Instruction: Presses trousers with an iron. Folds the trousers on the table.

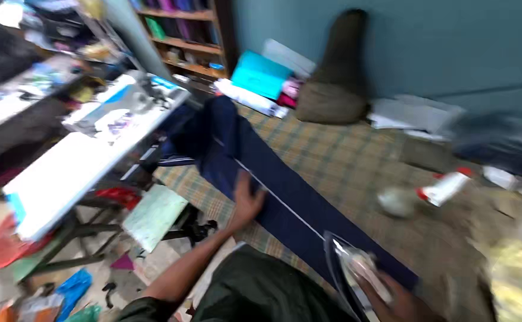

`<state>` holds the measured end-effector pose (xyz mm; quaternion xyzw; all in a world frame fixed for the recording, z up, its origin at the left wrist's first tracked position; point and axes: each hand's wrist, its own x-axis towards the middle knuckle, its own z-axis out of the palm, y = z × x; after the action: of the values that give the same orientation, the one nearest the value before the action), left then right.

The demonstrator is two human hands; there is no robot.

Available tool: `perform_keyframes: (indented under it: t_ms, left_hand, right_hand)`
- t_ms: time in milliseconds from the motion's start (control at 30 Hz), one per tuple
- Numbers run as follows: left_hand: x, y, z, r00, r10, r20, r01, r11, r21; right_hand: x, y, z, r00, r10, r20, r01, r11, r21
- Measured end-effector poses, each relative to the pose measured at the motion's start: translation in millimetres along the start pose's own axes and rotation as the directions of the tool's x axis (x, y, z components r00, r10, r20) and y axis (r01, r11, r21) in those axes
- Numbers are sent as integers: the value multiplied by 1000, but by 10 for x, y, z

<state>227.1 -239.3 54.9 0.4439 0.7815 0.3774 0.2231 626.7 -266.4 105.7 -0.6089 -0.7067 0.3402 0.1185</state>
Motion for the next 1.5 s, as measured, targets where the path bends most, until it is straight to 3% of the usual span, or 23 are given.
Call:
perform_keyframes:
  t_ms: [100, 133, 200, 300, 400, 467, 533, 633, 800, 933, 1033, 1133, 1300, 1367, 1433, 1500]
  left_hand:
    - [739, -198, -414, 947, -262, -188, 248, 964, -98]
    - [994, -324, -483, 924, -295, -243, 281, 956, -88]
    - [1380, -448, -642, 915, -334, -226, 348, 937, 20]
    - [1729, -436, -770, 942, -327, -80, 333, 940, 74]
    - [2004, -327, -799, 971, -240, -4, 234, 951, -203]
    - [2078, -234, -812, 989, -112, 92, 140, 897, -420]
    - [2080, -191, -881, 989, -25, 147, 98, 852, -515]
    - [1967, -389, -1077, 992, 27, 120, 35, 873, -487]
    - [1654, -1094, -1319, 990, -117, 72, 123, 989, -87]
    - [1309, -1315, -1506, 997, -65, 37, 62, 994, 86]
    - [941, -1019, -1795, 995, -96, 28, 97, 994, -46]
    - [811, -782, -1934, 992, -119, -33, 108, 966, -237]
    - [1000, -533, -1602, 983, -61, -172, -41, 843, -537]
    - [989, -463, -1366, 983, -65, -173, -44, 828, -558]
    - [879, -541, -1122, 992, 27, -124, -71, 926, -371]
    - [686, -793, -880, 993, 111, 29, -111, 994, 5]
  right_hand:
    - [367, -231, 154, 996, -34, -87, 32, 999, -26]
    - [477, -291, 215, 992, -72, -106, 71, 997, -15]
    - [665, -455, 328, 989, -126, -83, 127, 992, 3]
    - [905, -749, 460, 984, -175, -36, 174, 984, -35]
    - [1189, -1156, 691, 980, -200, 1, 200, 977, -70]
    - [1381, -1443, 880, 975, -223, 12, 224, 972, -78]
    - [1583, -1750, 1061, 965, -260, 24, 261, 960, -96]
    - [1826, -2220, 1303, 947, -318, 51, 321, 943, -90]
    - [2418, -2894, 1716, 936, -294, 195, 322, 938, -130]
    - [2521, -3090, 1836, 866, -316, 387, 344, 939, -2]
    - [2101, -2935, 1841, 851, -350, 392, 361, 931, 48]
    - [1803, -3014, 1945, 868, -329, 371, 363, 932, -22]
    - [1666, -3072, 1921, 872, -348, 344, 381, 924, -31]
    - [1645, -3007, 1873, 891, -306, 335, 362, 924, -118]
    - [1622, -2893, 1739, 927, -245, 282, 300, 939, -171]
    - [1620, -2689, 1546, 952, -202, 232, 233, 965, -117]
